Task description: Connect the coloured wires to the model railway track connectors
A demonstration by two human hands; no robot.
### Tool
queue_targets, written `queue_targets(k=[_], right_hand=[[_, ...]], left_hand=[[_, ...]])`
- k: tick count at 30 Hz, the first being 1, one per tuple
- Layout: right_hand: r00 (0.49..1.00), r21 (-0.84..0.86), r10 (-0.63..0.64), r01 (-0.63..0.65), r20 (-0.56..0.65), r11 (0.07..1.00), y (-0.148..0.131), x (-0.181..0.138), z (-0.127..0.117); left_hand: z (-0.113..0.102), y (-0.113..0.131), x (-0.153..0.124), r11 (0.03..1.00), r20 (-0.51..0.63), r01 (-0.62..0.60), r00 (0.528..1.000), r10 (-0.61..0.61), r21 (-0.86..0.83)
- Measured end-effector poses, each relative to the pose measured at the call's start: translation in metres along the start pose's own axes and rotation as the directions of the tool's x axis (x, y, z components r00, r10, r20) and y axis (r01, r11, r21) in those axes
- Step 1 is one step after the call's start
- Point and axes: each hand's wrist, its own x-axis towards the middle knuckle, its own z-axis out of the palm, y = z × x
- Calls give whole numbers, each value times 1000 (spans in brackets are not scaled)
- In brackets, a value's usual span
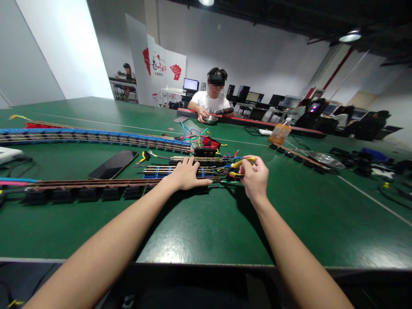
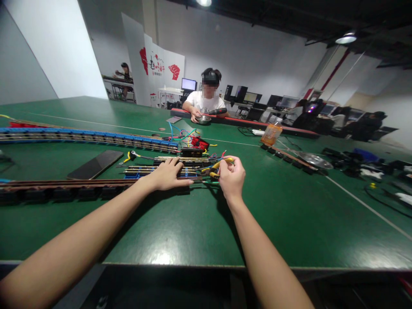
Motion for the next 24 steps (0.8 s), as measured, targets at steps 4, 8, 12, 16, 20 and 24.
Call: queue_targets(k=[4,8,12,16,20,24], right_hand=[[998,12,58,-57,-31,998,0,1,-1],[994,15,110,-109,-26,994,0,3,-2],[997,-38,82,-81,11,996,-4,2,-2],[986,-218,-25,62,166,974,-11,-10,-9],[967,-319,-187,235,175,918,-24,-40,-27],[960,-324,-255,278,112,904,-28,-70,-47]], left_hand=[[-2,1,-1,1000,0,2,1000,-2,5],[-3,2,-1,1000,14,6,1000,-6,-2],[-2,1,0,1000,17,8,1000,-7,-10],[-1,0,1,1000,15,6,1000,-6,-8],[0,0,1,1000,10,1,1000,-1,-6],[0,-1,1,1000,4,-3,1000,3,0]])
